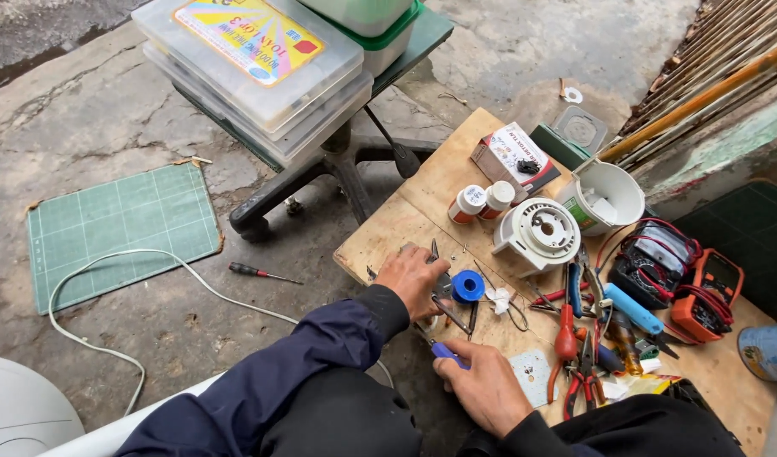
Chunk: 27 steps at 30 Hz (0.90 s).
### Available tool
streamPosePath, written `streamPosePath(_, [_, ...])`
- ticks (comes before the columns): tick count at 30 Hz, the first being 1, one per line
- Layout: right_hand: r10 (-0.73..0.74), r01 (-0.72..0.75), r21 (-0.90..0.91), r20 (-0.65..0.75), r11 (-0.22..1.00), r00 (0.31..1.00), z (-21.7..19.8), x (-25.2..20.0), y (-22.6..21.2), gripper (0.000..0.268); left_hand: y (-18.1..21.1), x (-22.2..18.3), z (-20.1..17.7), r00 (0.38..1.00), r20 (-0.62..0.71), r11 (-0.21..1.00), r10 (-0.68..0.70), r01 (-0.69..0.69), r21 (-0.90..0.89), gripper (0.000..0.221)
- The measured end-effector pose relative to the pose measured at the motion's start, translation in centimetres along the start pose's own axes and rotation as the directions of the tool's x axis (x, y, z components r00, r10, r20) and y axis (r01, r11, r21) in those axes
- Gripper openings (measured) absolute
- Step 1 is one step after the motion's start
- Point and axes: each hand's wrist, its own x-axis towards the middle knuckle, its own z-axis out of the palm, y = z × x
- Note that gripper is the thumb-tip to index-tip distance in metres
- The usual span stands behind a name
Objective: Tightening screws on a motor housing using a screwdriver on a repair bench.
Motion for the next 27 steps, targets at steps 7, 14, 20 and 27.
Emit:
streamPosePath(7, [0.176, -0.196, 0.733, 0.105, 0.651, 0.979, 6.6, 4.9, 5.4, 0.065, 1.0, -1.0, 0.2, 0.987, -0.121, 0.962, 0.105, -0.069, 0.264, 0.080])
streamPosePath(14, [-0.012, -0.006, 0.797, 0.016, 0.604, 1.000, 8.9, 7.1, 8.1, 0.052, -2.9, -1.3, -3.3, 0.984, 0.071, 0.973, 0.165, -0.151, -0.172, 0.100])
streamPosePath(20, [-0.014, -0.049, 0.816, 0.069, 0.576, 0.998, 7.8, 6.4, 7.0, 0.051, -5.8, 0.8, -13.0, 0.771, 0.265, 0.708, -0.579, 0.637, -0.305, 0.053])
streamPosePath(27, [0.031, -0.243, 0.911, 0.247, 0.333, 0.969, 5.9, 4.6, 5.1, 0.048, -1.5, -0.5, -8.3, 0.418, 0.221, 0.343, -0.881, 0.887, -0.309, 0.083])
